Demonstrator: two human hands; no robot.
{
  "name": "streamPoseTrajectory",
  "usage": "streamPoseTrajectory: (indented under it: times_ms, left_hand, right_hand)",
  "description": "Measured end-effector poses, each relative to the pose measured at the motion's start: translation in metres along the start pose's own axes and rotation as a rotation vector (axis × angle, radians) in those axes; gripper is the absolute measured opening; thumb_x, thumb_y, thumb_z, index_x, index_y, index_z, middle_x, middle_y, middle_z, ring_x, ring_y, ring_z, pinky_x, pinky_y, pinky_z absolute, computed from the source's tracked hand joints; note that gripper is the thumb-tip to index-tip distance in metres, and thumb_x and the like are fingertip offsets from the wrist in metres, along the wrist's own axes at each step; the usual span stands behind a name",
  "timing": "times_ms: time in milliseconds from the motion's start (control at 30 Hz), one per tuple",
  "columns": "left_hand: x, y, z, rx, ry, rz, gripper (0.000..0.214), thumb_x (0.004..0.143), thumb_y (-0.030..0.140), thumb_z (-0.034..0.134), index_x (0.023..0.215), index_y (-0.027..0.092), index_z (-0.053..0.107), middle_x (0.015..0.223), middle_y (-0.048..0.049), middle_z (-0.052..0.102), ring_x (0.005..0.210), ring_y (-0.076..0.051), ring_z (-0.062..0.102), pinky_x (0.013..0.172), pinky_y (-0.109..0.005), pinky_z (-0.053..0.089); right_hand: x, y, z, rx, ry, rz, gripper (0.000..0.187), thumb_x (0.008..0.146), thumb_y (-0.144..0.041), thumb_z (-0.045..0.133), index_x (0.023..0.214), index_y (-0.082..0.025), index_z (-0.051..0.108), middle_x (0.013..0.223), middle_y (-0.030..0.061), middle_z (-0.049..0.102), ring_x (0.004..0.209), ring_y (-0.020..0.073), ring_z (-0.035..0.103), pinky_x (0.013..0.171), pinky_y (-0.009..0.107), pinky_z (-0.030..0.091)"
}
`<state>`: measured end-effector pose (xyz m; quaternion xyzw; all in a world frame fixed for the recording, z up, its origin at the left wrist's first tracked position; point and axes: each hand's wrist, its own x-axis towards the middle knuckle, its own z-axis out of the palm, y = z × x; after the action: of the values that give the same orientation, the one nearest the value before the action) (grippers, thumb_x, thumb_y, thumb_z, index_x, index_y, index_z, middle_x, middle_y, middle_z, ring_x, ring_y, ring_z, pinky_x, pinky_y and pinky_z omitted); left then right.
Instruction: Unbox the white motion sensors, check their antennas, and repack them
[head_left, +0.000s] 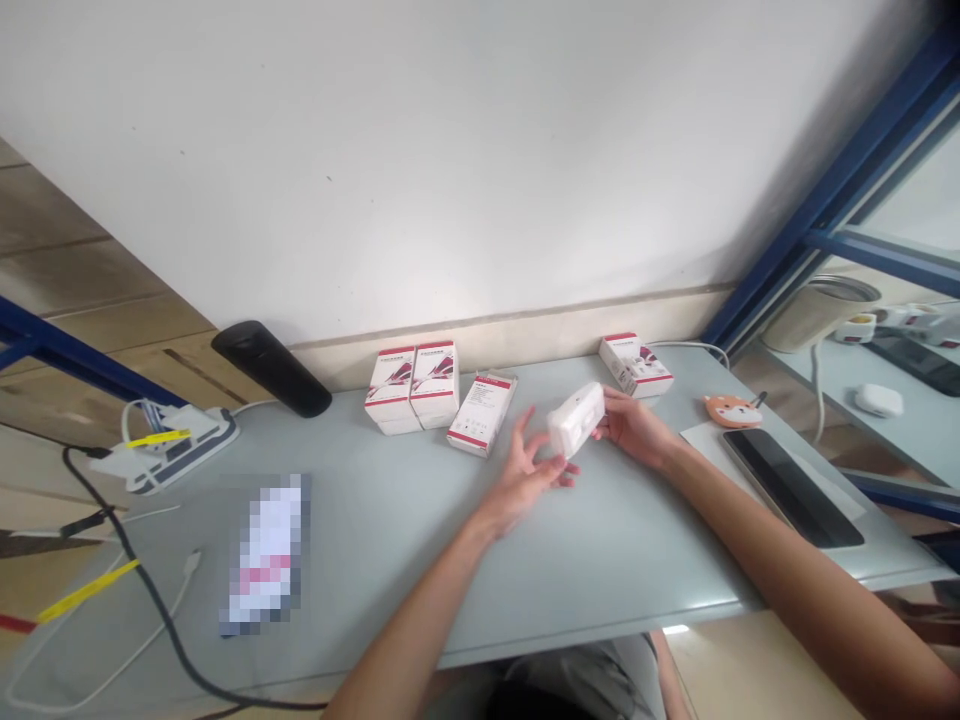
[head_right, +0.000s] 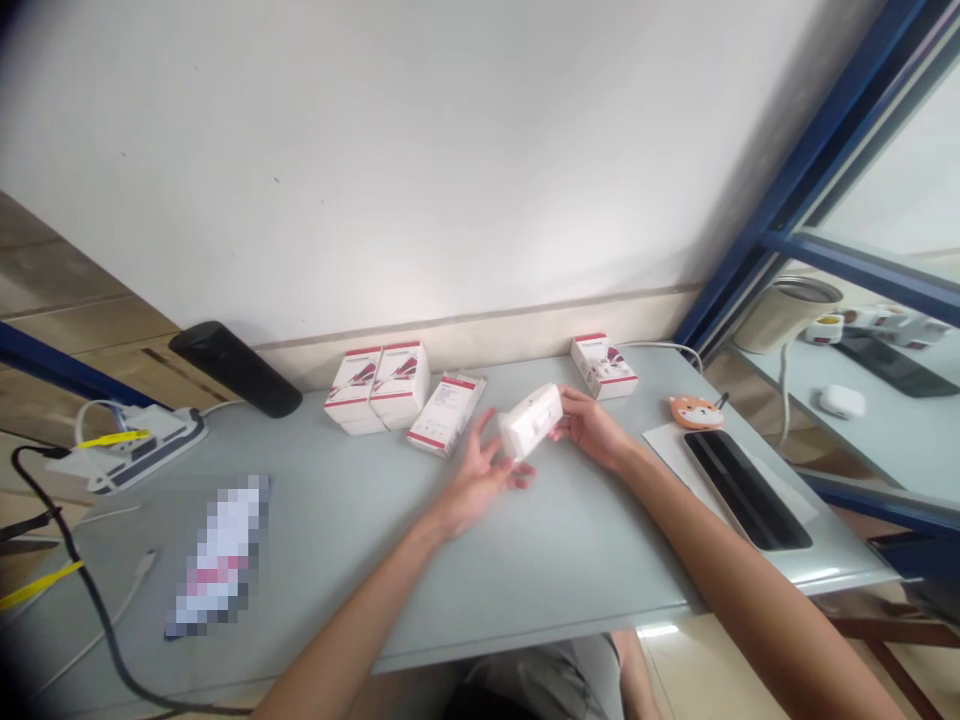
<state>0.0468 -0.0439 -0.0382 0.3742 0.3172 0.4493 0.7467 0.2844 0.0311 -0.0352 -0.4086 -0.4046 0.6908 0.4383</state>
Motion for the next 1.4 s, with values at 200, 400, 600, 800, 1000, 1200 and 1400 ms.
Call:
streamPoseTrajectory:
  times_ms: [200,400,600,800,1000,1200,1400]
  left_hand:
    - [-0.006,-0.006,0.007,0.085,0.091,0.057,0.082,0.087,0.056,0.084,0.151,0.023,0.045,0.131,-0.0165,0.071,0.071,-0.019,0.077,0.075,-0.037,0.061]
    - [0.0,-0.007,-0.006,-0.18,0.084,-0.073,0.068,0.095,0.065,0.069,0.138,0.013,0.056,0.083,-0.0087,0.078,0.058,-0.021,0.072,0.063,-0.033,0.053]
    - [-0.003,0.009,-0.015,-0.286,0.014,-0.161,0.064,0.1,0.067,0.054,0.129,0.011,0.062,0.094,-0.0167,0.079,0.066,-0.023,0.073,0.068,-0.035,0.051]
    - [-0.014,0.012,-0.009,-0.188,-0.145,-0.1,0.061,0.09,0.032,0.078,0.144,0.018,0.054,0.13,-0.0207,0.074,0.09,-0.024,0.077,0.088,-0.037,0.049]
    - [-0.007,-0.002,-0.008,-0.086,0.029,-0.07,0.051,0.089,0.052,0.084,0.116,0.017,0.058,0.112,-0.0151,0.078,0.078,-0.02,0.076,0.081,-0.036,0.052]
    - [-0.005,-0.008,-0.007,-0.055,0.074,-0.036,0.058,0.082,0.054,0.089,0.107,0.02,0.05,0.103,-0.0119,0.079,0.075,-0.019,0.076,0.075,-0.035,0.053]
    - [-0.007,-0.018,-0.001,-0.007,0.163,-0.023,0.067,0.08,0.059,0.089,0.116,0.019,0.049,0.094,-0.01,0.078,0.068,-0.019,0.073,0.068,-0.033,0.053]
  right_hand:
    - [-0.009,0.002,0.013,-0.139,-0.074,-0.01,0.034,0.089,-0.051,0.082,0.101,-0.022,0.07,0.082,0.0023,0.072,0.065,0.0168,0.067,0.064,0.031,0.058]
    - [-0.016,0.002,0.03,-0.403,0.068,-0.29,0.048,0.09,-0.068,0.074,0.086,-0.023,0.063,0.065,-0.0017,0.062,0.055,0.016,0.059,0.057,0.032,0.049]
    - [-0.013,0.008,0.035,-0.402,0.168,-0.421,0.049,0.089,-0.072,0.073,0.087,-0.024,0.062,0.068,-0.0004,0.063,0.059,0.0168,0.056,0.06,0.033,0.046]
    - [0.001,0.013,0.015,-0.515,0.257,-0.398,0.051,0.09,-0.073,0.071,0.088,-0.022,0.066,0.067,-0.0019,0.058,0.064,0.0171,0.051,0.064,0.032,0.041]
    - [0.01,0.016,0.006,-0.599,0.19,-0.343,0.066,0.093,-0.085,0.053,0.088,-0.021,0.069,0.066,-0.0009,0.061,0.063,0.0185,0.054,0.064,0.033,0.045]
    - [0.009,0.018,0.008,-0.698,0.075,-0.372,0.056,0.089,-0.075,0.068,0.099,-0.021,0.072,0.084,0.0002,0.068,0.077,0.0187,0.056,0.073,0.032,0.045]
    - [0.008,0.016,0.011,-0.719,0.023,-0.399,0.051,0.092,-0.071,0.068,0.1,-0.021,0.072,0.092,0.0021,0.072,0.081,0.0189,0.058,0.078,0.034,0.048]
